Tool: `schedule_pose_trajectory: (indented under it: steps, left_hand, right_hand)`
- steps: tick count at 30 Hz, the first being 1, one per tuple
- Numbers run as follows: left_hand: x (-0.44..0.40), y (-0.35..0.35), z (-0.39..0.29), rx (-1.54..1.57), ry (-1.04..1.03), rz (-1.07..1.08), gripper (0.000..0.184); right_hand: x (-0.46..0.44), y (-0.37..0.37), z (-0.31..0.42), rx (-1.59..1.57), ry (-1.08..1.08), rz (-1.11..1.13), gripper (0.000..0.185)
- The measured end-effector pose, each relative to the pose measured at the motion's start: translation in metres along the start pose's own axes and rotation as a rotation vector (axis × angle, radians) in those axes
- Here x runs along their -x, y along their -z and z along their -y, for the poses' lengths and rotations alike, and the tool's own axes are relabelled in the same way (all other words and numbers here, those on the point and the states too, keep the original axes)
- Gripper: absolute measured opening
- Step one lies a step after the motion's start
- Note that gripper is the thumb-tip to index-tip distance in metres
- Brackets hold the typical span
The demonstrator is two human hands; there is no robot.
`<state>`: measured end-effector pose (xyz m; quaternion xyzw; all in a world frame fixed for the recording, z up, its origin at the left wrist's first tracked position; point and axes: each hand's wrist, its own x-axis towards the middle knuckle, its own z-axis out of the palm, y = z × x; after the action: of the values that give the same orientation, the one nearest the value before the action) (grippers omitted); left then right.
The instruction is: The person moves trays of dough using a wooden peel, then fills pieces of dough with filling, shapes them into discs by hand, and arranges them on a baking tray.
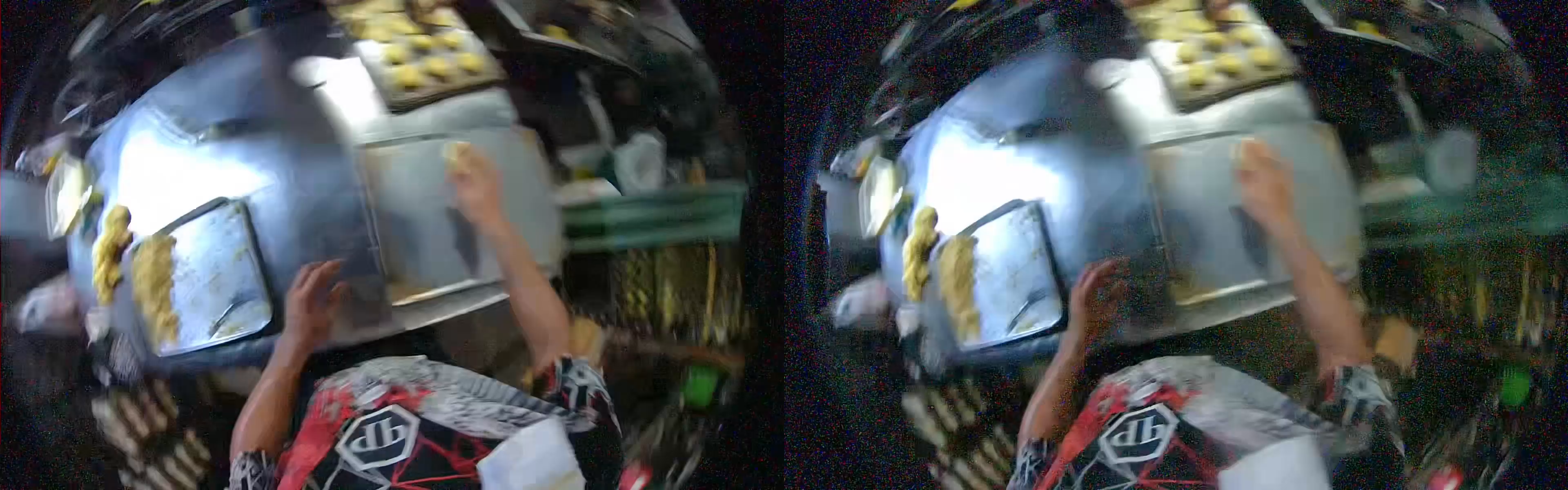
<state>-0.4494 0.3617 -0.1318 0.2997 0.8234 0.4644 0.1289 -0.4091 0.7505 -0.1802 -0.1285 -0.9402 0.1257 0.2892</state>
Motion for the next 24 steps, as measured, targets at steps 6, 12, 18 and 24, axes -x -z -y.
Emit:
schedule_pose_trajectory:
  steps: [6, 12, 18, 24]
  left_hand:
    - [0.072, 0.168, 0.104, -0.181, 0.218, -0.641, 0.025]
    - [0.069, 0.39, 0.257, -0.358, 0.47, -1.005, 0.036]
    - [0.054, 0.466, 0.369, -0.362, 0.957, -1.09, 0.051]
    - [0.064, 0.445, 0.337, -0.076, 0.6, -1.14, 0.03]
  right_hand:
    - [0.028, 0.018, 0.065, -0.518, -0.393, 0.086, 0.043]
    - [0.034, 0.0, 0.184, -0.102, -0.112, 0.235, 0.034]
    - [0.024, -0.013, 0.326, -0.364, -0.219, 0.315, 0.027]
    - [0.014, -0.033, 0.406, -0.496, -0.153, 0.513, 0.021]
